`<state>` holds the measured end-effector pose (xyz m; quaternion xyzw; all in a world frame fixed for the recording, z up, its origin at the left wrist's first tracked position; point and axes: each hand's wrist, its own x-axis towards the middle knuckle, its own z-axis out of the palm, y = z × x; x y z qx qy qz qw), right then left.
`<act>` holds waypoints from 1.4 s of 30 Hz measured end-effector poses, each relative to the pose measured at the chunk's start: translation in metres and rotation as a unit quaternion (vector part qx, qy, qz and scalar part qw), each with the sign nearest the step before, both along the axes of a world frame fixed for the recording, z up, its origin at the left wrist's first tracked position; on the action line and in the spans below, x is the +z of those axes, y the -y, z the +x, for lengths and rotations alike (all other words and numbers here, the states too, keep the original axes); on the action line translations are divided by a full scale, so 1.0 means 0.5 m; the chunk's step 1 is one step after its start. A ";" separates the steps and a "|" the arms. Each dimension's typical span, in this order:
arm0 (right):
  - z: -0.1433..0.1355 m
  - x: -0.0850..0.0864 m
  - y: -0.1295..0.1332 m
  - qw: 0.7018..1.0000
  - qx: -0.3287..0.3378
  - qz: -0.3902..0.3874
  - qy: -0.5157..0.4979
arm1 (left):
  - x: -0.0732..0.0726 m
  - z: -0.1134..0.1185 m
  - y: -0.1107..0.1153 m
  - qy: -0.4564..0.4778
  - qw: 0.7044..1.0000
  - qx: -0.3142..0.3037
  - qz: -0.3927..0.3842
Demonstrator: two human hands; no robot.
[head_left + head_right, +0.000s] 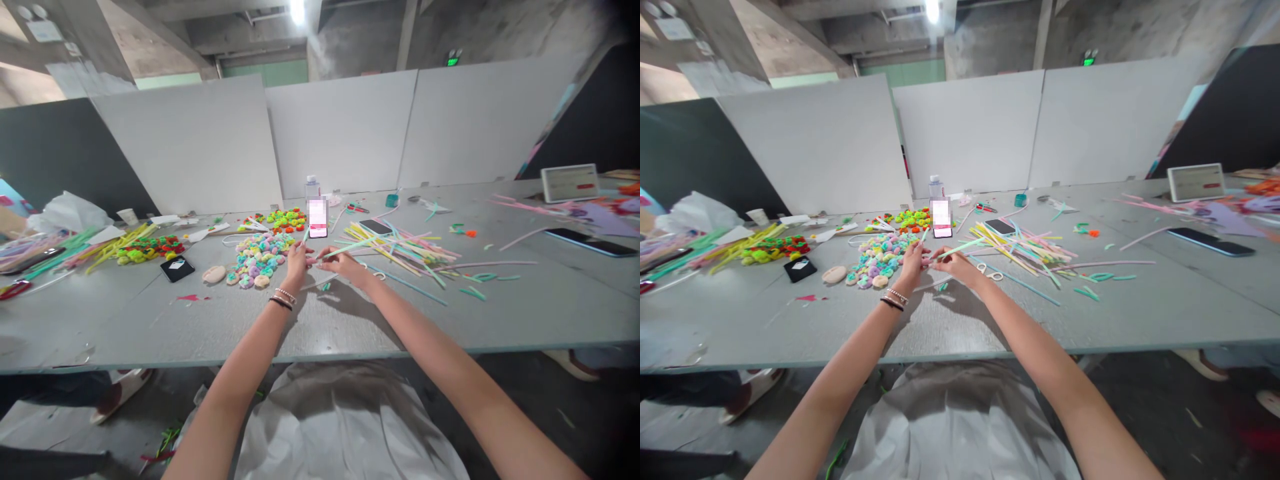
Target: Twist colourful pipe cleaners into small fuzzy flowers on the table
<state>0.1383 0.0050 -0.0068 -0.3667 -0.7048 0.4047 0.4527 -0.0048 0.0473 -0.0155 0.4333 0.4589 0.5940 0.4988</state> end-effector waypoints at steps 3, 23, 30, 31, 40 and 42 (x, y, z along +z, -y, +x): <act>0.002 -0.004 0.003 0.996 0.073 0.033 0.029 | 0.002 -0.007 -0.003 -0.009 0.999 -0.005 0.038; 0.015 -0.020 -0.021 0.911 -0.228 0.156 0.307 | -0.020 -0.006 -0.010 -0.250 0.958 -0.115 0.077; 0.022 -0.020 -0.034 0.949 -0.279 -0.009 0.149 | -0.007 -0.009 -0.021 0.045 0.988 -0.144 -0.031; 0.026 -0.020 -0.039 0.953 -0.284 -0.028 0.105 | -0.005 -0.012 -0.019 0.049 0.984 -0.170 -0.021; 0.027 -0.026 -0.046 0.958 -0.235 -0.150 -0.066 | -0.017 0.006 0.003 -0.251 0.948 -0.175 0.089; 0.018 -0.032 -0.045 0.962 -0.210 -0.163 -0.063 | -0.024 0.012 -0.001 -0.321 0.933 -0.115 0.117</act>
